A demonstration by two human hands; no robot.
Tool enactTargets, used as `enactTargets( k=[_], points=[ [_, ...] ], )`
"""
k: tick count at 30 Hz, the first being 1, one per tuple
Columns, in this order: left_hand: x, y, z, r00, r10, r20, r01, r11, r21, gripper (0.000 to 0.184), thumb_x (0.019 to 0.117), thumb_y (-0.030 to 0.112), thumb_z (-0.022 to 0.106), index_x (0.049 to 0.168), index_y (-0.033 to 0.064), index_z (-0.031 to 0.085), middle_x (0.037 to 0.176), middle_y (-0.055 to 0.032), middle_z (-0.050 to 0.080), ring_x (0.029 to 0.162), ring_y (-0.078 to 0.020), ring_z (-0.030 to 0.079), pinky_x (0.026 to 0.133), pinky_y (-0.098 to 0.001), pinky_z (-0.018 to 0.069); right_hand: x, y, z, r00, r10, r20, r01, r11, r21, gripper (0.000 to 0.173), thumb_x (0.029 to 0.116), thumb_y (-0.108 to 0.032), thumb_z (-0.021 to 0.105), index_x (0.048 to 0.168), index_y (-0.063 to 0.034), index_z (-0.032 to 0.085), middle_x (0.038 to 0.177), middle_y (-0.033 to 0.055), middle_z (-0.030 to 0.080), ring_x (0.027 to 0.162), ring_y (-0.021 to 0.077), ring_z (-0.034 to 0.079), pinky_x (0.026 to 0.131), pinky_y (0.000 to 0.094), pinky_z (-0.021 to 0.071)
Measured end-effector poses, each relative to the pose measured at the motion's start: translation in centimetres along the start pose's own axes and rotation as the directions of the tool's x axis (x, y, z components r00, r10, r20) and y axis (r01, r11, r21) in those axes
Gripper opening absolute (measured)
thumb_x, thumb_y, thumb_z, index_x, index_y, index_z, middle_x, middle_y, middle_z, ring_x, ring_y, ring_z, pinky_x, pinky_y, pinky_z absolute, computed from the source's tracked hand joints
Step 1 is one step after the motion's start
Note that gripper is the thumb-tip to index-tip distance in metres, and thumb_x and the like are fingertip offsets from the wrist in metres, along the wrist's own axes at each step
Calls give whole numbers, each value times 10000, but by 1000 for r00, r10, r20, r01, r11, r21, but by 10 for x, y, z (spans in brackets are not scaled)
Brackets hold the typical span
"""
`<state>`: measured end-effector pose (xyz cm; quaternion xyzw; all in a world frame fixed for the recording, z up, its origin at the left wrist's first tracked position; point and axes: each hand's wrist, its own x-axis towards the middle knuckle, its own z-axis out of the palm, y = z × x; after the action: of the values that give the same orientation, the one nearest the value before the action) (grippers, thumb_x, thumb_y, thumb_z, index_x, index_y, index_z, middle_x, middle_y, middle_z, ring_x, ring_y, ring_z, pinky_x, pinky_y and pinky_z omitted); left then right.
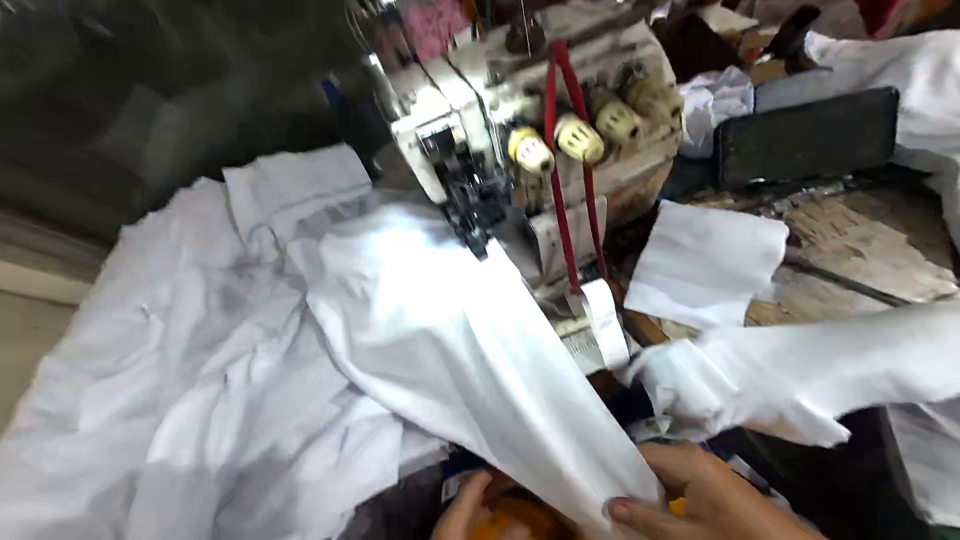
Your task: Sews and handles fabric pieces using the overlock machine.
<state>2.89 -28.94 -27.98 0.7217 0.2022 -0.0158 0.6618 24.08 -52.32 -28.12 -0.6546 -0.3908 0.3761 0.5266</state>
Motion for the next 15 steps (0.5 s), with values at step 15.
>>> enactTargets(
  k=[15],
  points=[
    [13, -26, 54, 916, 140, -375, -136, 990, 38, 328, 891, 66, 777, 1173, -42, 648, 966, -121, 771, 868, -259, 764, 798, -411, 665, -51, 24, 35, 920, 236, -314, -213, 971, 105, 363, 904, -331, 788, 1218, -183, 680, 1025, -41, 730, 644, 108, 665, 545, 279, 588]
  ],
)
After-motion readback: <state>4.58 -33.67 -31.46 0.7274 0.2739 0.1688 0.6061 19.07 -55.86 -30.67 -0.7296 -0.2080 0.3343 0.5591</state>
